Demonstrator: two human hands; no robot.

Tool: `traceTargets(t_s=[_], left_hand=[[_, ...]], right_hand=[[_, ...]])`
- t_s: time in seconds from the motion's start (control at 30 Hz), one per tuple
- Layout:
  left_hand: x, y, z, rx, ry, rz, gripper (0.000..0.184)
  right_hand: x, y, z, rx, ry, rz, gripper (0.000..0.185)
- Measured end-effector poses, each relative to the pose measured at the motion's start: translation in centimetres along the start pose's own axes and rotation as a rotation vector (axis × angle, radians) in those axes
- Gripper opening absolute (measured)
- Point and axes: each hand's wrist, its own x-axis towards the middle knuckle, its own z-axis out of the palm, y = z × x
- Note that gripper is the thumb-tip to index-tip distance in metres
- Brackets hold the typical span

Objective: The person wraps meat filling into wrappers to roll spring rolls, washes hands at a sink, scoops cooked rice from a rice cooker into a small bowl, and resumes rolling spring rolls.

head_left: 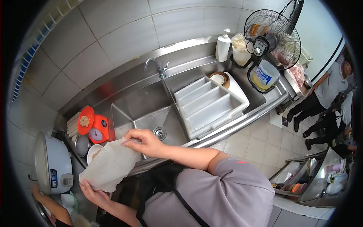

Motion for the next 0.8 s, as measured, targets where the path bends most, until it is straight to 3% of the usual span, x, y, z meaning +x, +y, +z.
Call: traceTargets(t_s=[0.2,0.3,0.37,0.57,0.67,0.8], left_hand=[[0.4,-0.2,-1.2,-0.014,-0.008,-0.018,0.029],[0.0,-0.3,-0.5,0.010,0.059,-0.019,0.023],[-0.3,-0.4,-0.7,0.056,0.141,-0.015,0.017],[-0.7,-0.1,-0.5,0.008,0.077,0.019,0.016],[-0.8,-0.2,-0.1,0.022,0.211,0.026,0.014],[-1.1,-0.1,-0.4,0.015,0.133,0.050,0.013]], right_hand=[[0.0,0.4,1.0,-0.044,0.022,0.033,0.010],[0.0,1.2,1.4,-0.136,0.019,-0.072,0.010],[-0.1,1.9,1.4,-0.161,0.014,-0.011,0.011],[-0.1,2.3,1.7,-0.056,0.001,0.153,0.011],[0.1,2.5,1.5,-0.038,-0.008,0.213,0.011],[0.2,2.5,1.5,0.001,0.009,0.207,0.004]])
